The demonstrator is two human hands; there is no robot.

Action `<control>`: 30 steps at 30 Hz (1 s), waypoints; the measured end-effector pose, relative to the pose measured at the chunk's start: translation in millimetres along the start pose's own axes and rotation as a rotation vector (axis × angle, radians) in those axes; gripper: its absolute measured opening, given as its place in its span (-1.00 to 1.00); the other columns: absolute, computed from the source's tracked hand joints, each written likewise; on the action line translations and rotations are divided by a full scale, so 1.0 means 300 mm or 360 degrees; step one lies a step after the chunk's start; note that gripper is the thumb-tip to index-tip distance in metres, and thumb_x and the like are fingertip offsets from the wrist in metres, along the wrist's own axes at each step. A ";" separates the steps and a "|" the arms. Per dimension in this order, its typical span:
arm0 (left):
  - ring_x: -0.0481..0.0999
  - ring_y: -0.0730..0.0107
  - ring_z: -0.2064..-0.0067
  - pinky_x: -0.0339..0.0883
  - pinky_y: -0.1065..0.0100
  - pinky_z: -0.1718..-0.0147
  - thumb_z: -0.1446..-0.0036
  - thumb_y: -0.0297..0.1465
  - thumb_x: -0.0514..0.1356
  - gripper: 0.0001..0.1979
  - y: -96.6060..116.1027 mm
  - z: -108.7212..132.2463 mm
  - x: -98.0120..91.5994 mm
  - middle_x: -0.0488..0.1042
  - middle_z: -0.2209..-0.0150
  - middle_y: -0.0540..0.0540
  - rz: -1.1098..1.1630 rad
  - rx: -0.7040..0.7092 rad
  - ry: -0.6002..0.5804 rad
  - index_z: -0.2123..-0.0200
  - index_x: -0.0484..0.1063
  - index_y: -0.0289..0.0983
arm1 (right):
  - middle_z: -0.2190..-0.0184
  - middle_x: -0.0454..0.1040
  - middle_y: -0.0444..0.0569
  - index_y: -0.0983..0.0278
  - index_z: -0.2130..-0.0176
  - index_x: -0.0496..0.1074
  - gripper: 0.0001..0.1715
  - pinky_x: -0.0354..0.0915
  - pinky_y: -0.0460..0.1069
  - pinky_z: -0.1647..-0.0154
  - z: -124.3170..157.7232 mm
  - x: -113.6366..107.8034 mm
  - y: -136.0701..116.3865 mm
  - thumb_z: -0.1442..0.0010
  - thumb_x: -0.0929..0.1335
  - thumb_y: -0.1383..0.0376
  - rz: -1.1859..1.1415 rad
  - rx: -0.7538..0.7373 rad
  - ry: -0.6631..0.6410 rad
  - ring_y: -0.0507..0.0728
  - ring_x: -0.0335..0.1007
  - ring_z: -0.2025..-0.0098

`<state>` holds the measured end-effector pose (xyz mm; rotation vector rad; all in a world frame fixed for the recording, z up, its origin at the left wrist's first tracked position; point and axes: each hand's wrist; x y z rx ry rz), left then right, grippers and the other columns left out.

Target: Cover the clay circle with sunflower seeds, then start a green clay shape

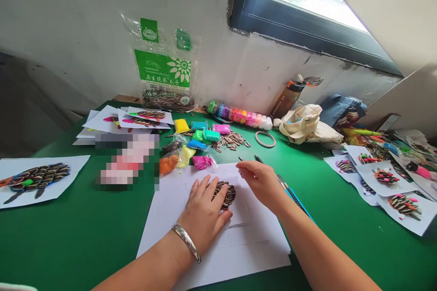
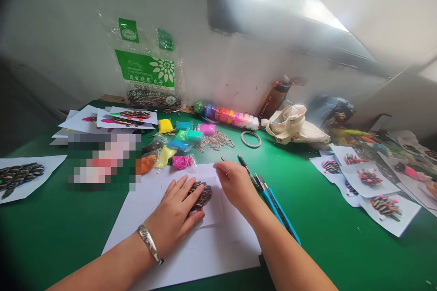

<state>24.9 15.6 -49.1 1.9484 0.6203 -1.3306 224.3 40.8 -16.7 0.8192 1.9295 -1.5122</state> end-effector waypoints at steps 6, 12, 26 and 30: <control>0.19 -0.22 -0.22 0.15 -0.23 -0.11 -0.15 -0.30 0.19 -0.53 -0.004 0.002 0.010 0.31 -0.16 -0.32 0.0019 0.0022 0.0067 -0.12 0.34 -0.30 | 0.41 0.52 -0.14 0.22 0.28 0.49 -0.85 0.29 -0.09 0.33 0.150 0.026 0.007 -0.18 0.30 0.31 -0.0360 0.0201 -0.0112 0.04 0.40 0.38; 0.11 -0.22 -0.26 0.18 -0.21 -0.11 -0.16 -0.33 0.16 -0.55 -0.006 0.005 0.012 0.29 -0.18 -0.32 0.0042 0.0046 0.0154 -0.12 0.35 -0.32 | 0.36 0.55 -0.12 0.22 0.28 0.51 -0.81 0.28 -0.09 0.27 0.174 0.059 0.014 -0.19 0.28 0.34 -0.0340 0.0148 -0.0104 0.05 0.42 0.32; 0.08 -0.12 -0.29 0.16 -0.14 -0.16 -0.20 -0.39 0.10 -0.61 0.007 -0.002 -0.008 0.34 -0.14 -0.33 0.0039 0.0117 0.0224 -0.07 0.37 -0.42 | 0.44 0.47 -0.12 0.24 0.32 0.45 -0.80 0.20 -0.11 0.38 0.169 0.049 0.000 -0.22 0.24 0.36 -0.0165 0.0128 -0.0073 0.04 0.32 0.41; 0.10 -0.13 -0.28 0.15 -0.16 -0.17 -0.19 -0.39 0.11 -0.61 0.007 -0.003 -0.007 0.35 -0.13 -0.34 0.0038 0.0137 0.0223 -0.06 0.38 -0.43 | 0.45 0.47 -0.11 0.24 0.33 0.45 -0.79 0.20 -0.10 0.38 0.168 0.058 0.001 -0.22 0.24 0.36 -0.0108 0.0120 -0.0074 0.05 0.32 0.42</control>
Point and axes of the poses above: each hand's wrist, its own z-axis away from the middle knuckle, its own x-axis out of the palm, y = z × x
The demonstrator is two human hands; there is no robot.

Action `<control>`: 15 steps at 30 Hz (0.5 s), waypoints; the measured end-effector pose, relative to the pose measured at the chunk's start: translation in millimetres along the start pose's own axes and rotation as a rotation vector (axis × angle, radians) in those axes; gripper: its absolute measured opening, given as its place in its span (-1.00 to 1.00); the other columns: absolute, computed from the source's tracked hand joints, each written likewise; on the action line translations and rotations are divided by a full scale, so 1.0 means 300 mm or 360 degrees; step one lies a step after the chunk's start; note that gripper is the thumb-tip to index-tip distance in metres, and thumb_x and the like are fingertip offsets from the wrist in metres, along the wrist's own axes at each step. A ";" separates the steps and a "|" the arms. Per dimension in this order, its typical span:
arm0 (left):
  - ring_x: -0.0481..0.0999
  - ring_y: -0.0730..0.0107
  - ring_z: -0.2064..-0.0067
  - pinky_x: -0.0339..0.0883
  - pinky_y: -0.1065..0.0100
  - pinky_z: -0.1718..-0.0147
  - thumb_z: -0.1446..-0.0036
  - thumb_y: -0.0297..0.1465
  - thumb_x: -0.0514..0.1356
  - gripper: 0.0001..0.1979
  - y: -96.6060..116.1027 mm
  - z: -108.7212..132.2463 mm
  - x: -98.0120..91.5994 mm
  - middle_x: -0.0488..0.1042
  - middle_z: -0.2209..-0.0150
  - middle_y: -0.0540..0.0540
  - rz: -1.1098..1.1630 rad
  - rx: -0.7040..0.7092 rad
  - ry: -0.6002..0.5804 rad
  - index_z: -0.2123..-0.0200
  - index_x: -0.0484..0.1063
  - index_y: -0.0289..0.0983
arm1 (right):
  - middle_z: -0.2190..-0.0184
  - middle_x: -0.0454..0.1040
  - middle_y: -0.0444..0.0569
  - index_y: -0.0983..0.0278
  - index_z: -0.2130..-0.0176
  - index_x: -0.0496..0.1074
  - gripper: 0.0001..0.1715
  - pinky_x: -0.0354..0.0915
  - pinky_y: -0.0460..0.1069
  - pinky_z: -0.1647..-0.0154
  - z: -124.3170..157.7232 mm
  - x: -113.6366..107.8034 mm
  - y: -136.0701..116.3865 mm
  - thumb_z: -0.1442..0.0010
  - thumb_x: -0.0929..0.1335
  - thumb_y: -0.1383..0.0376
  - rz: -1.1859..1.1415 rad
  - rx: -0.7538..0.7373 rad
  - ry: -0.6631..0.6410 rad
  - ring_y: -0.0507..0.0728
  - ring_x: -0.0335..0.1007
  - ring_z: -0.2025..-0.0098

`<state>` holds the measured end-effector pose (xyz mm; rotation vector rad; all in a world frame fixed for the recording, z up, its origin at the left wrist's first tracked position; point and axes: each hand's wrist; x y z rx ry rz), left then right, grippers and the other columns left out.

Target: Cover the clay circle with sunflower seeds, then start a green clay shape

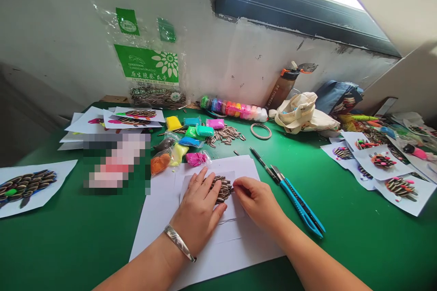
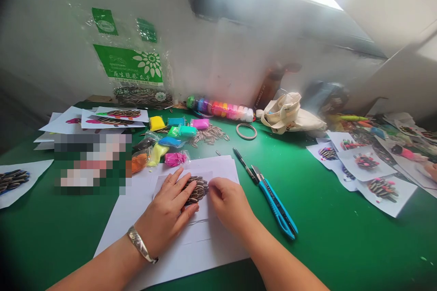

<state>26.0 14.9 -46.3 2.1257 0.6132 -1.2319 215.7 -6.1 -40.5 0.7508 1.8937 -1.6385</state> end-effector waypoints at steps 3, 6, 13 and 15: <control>0.09 -0.12 -0.29 0.16 -0.14 -0.16 -0.20 -0.40 0.11 -0.60 0.002 0.001 0.002 0.34 -0.14 -0.34 0.0009 0.0019 -0.0008 -0.08 0.36 -0.44 | 0.45 0.47 -0.11 0.24 0.34 0.45 -0.79 0.20 -0.10 0.37 -0.001 0.004 0.000 -0.22 0.24 0.37 0.0040 0.0000 -0.0018 0.04 0.32 0.41; 0.08 -0.11 -0.29 0.18 -0.14 -0.15 -0.20 -0.38 0.11 -0.59 0.002 0.002 0.009 0.32 -0.16 -0.33 0.0017 0.0011 -0.0046 -0.10 0.35 -0.41 | 0.43 0.47 -0.10 0.25 0.34 0.44 -0.79 0.19 -0.09 0.36 -0.001 0.004 -0.003 -0.23 0.23 0.37 0.0062 0.0007 -0.0038 0.04 0.32 0.40; 0.19 -0.09 -0.25 0.22 -0.09 -0.13 -0.17 -0.32 0.16 -0.53 -0.011 0.008 0.034 0.29 -0.20 -0.33 -0.0010 -0.0002 -0.0167 -0.13 0.32 -0.36 | 0.46 0.43 -0.10 0.26 0.39 0.41 -0.78 0.17 -0.09 0.36 0.003 0.012 -0.016 -0.22 0.22 0.38 0.0159 0.0038 -0.0078 0.04 0.29 0.41; 0.19 -0.07 -0.25 0.21 -0.09 -0.14 -0.18 -0.32 0.15 -0.54 -0.014 0.010 0.039 0.28 -0.20 -0.32 0.0020 -0.0005 -0.0151 -0.13 0.32 -0.35 | 0.47 0.43 -0.10 0.27 0.39 0.40 -0.78 0.16 -0.09 0.37 0.004 0.018 -0.019 -0.22 0.22 0.38 0.0181 0.0019 -0.0067 0.04 0.28 0.42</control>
Point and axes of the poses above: each hand's wrist, its own z-axis away from the middle knuckle, its own x-axis out of the palm, y = z × x
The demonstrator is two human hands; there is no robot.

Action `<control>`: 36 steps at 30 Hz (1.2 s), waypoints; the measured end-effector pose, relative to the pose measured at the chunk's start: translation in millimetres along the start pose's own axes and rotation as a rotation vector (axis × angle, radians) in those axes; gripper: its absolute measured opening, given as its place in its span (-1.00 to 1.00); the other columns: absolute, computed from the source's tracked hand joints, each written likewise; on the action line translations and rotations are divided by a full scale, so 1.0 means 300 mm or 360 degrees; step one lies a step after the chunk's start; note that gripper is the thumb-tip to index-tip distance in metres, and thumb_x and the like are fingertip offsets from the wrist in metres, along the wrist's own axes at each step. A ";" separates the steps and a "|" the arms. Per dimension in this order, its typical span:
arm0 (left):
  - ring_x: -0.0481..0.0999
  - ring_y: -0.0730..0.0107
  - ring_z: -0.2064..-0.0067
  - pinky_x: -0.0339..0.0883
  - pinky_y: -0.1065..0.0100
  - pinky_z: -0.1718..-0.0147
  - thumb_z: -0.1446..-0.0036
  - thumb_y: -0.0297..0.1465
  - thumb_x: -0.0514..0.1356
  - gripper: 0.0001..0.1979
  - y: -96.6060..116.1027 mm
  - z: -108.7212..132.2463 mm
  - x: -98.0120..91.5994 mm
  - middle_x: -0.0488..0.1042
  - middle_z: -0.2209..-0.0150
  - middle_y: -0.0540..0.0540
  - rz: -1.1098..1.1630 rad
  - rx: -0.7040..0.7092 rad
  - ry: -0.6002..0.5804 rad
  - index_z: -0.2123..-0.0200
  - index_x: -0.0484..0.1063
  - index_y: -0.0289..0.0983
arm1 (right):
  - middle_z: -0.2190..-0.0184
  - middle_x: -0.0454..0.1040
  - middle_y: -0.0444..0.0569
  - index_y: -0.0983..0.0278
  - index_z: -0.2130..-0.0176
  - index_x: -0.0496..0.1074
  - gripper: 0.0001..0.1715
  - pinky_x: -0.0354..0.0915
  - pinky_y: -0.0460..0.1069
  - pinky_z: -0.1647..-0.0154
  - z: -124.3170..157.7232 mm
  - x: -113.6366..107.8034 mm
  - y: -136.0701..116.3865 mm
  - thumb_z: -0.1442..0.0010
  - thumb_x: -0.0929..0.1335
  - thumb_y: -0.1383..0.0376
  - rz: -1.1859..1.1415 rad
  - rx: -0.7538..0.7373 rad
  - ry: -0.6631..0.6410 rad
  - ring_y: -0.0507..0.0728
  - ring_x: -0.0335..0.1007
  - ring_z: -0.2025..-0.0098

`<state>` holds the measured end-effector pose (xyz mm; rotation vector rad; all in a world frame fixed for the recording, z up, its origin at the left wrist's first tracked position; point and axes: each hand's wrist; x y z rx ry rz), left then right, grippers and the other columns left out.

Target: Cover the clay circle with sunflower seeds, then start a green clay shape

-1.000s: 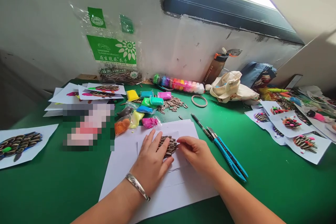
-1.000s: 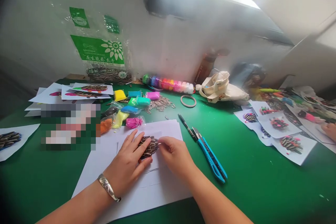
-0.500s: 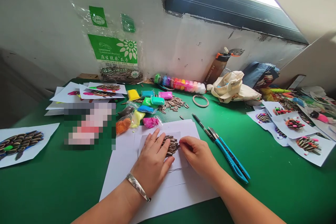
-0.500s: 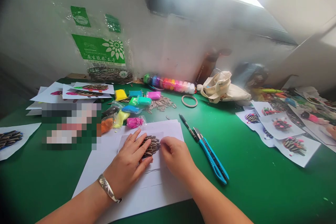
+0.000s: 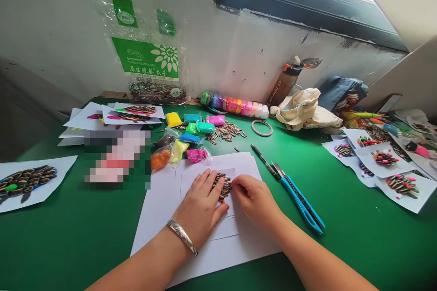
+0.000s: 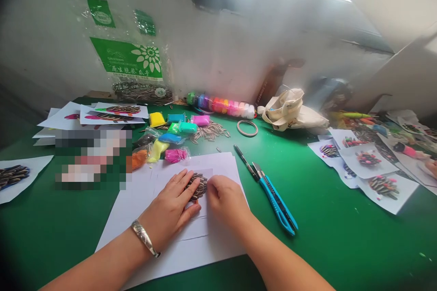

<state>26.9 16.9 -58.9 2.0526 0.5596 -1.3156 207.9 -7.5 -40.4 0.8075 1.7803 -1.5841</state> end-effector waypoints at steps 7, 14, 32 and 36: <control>0.22 -0.10 -0.23 0.21 -0.11 -0.13 -0.18 -0.29 0.15 -0.55 -0.002 0.001 0.011 0.30 -0.18 -0.34 -0.0003 0.0002 0.0013 -0.11 0.34 -0.36 | 0.49 0.41 -0.09 0.27 0.42 0.37 -0.78 0.16 -0.09 0.40 0.000 0.023 -0.011 -0.19 0.20 0.41 0.0068 -0.0052 0.0033 0.05 0.27 0.44; 0.20 -0.08 -0.24 0.20 -0.11 -0.13 -0.19 -0.28 0.14 -0.54 -0.001 0.001 0.009 0.29 -0.19 -0.33 0.0000 0.0001 0.0010 -0.12 0.32 -0.34 | 0.41 0.47 -0.07 0.24 0.24 0.42 -0.82 0.20 -0.09 0.38 0.017 -0.007 -0.001 -0.21 0.24 0.35 0.0073 -0.0052 0.0045 0.07 0.33 0.40; 0.23 -0.12 -0.22 0.23 -0.10 -0.12 -0.14 -0.33 0.18 -0.53 0.002 -0.001 0.010 0.32 -0.17 -0.36 -0.0074 0.0015 0.0008 -0.10 0.35 -0.39 | 0.48 0.46 -0.09 0.25 0.39 0.42 -0.79 0.17 -0.09 0.39 0.017 0.008 0.015 -0.22 0.24 0.34 0.0149 -0.0018 -0.0010 0.06 0.34 0.43; 0.23 -0.13 -0.22 0.24 -0.10 -0.11 -0.14 -0.33 0.18 -0.53 0.001 -0.002 0.012 0.31 -0.17 -0.36 -0.0092 0.0020 -0.0001 -0.11 0.35 -0.38 | 0.48 0.46 -0.10 0.25 0.39 0.43 -0.80 0.17 -0.08 0.39 0.014 0.006 0.014 -0.22 0.25 0.32 0.0112 0.0006 -0.0030 0.06 0.33 0.43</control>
Point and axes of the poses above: each hand's wrist, its own z-axis away from the middle knuckle, its own x-axis out of the palm, y = z × x
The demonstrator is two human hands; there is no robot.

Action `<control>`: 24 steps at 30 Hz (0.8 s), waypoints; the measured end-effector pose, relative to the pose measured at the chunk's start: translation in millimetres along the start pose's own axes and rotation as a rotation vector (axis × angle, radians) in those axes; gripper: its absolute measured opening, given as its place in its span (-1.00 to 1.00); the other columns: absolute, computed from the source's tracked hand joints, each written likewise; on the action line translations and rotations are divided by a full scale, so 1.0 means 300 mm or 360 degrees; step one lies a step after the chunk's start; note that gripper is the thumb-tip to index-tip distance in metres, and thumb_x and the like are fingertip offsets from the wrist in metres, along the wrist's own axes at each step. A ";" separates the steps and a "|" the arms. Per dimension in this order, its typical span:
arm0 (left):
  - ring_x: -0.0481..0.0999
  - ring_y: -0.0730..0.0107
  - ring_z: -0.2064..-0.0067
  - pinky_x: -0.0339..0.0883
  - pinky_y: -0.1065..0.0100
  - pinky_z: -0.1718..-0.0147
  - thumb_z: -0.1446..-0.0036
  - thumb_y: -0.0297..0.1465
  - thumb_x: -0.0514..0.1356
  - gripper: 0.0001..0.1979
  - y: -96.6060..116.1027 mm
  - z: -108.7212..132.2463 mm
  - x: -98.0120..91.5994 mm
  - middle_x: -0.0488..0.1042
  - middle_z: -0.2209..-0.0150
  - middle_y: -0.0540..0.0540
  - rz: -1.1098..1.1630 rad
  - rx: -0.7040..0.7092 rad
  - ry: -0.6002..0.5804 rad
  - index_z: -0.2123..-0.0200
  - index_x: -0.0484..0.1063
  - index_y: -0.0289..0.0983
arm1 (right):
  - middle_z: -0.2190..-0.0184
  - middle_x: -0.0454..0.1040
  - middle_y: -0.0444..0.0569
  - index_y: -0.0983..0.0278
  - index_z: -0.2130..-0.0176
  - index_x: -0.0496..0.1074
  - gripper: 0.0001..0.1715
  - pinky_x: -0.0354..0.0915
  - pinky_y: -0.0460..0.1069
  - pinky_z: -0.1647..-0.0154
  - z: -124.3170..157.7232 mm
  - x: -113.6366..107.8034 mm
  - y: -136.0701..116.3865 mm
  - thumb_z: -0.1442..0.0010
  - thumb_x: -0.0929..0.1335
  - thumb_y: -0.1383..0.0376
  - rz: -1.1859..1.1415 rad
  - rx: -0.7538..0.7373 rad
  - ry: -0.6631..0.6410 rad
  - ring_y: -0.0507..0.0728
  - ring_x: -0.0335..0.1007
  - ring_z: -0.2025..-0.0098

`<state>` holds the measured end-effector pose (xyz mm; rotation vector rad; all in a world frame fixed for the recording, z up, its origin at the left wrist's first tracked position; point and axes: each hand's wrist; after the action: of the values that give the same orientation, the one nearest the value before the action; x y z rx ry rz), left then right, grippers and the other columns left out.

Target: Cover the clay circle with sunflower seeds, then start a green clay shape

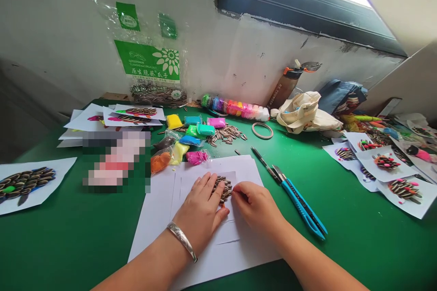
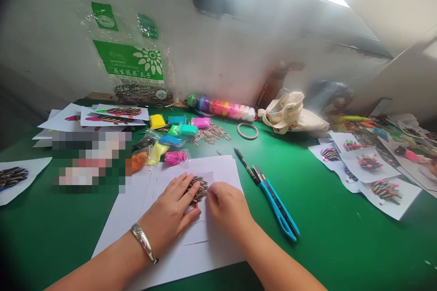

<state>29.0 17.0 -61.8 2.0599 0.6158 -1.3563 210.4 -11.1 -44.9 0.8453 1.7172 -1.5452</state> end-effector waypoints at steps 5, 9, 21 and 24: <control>0.21 -0.08 -0.24 0.20 -0.09 -0.14 -0.17 -0.32 0.15 -0.55 -0.002 0.003 -0.002 0.30 -0.19 -0.32 0.0065 -0.0016 0.0011 -0.12 0.33 -0.34 | 0.47 0.46 -0.12 0.24 0.37 0.43 -0.81 0.19 -0.09 0.38 -0.014 -0.031 0.015 -0.22 0.25 0.33 -0.0171 0.0010 -0.0008 0.05 0.32 0.42; 0.20 -0.08 -0.24 0.23 -0.06 -0.13 -0.18 -0.29 0.15 -0.51 -0.002 0.000 -0.015 0.30 -0.19 -0.32 0.0057 -0.0014 -0.0021 -0.15 0.30 -0.37 | 0.41 0.47 -0.09 0.24 0.30 0.45 -0.82 0.24 -0.08 0.32 -0.011 -0.037 0.016 -0.22 0.25 0.36 -0.0295 -0.0027 0.0082 0.06 0.35 0.36; 0.15 -0.14 -0.26 0.28 -0.07 -0.09 -0.17 -0.25 0.16 -0.48 0.000 0.004 -0.011 0.28 -0.20 -0.33 0.0027 -0.0038 -0.0003 -0.15 0.31 -0.37 | 0.43 0.42 -0.04 0.24 0.22 0.51 -0.72 0.26 -0.09 0.38 -0.001 -0.009 0.005 -0.22 0.23 0.42 -0.0207 -0.0208 0.0049 0.06 0.35 0.41; 0.16 -0.15 -0.25 0.28 -0.08 -0.09 -0.16 -0.26 0.17 -0.48 -0.001 0.003 -0.011 0.28 -0.19 -0.33 0.0001 -0.0022 -0.0012 -0.14 0.31 -0.38 | 0.43 0.42 -0.04 0.24 0.21 0.51 -0.72 0.25 -0.09 0.40 -0.002 -0.008 0.000 -0.20 0.24 0.44 -0.0172 -0.0198 -0.0003 0.06 0.35 0.41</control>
<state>26.8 16.5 -59.2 2.0428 0.6198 -1.3553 211.9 -10.5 -42.8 0.6985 1.8637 -1.4898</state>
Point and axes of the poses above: each hand's wrist, its own z-axis away from the middle knuckle, its own x-axis out of the palm, y = z × x
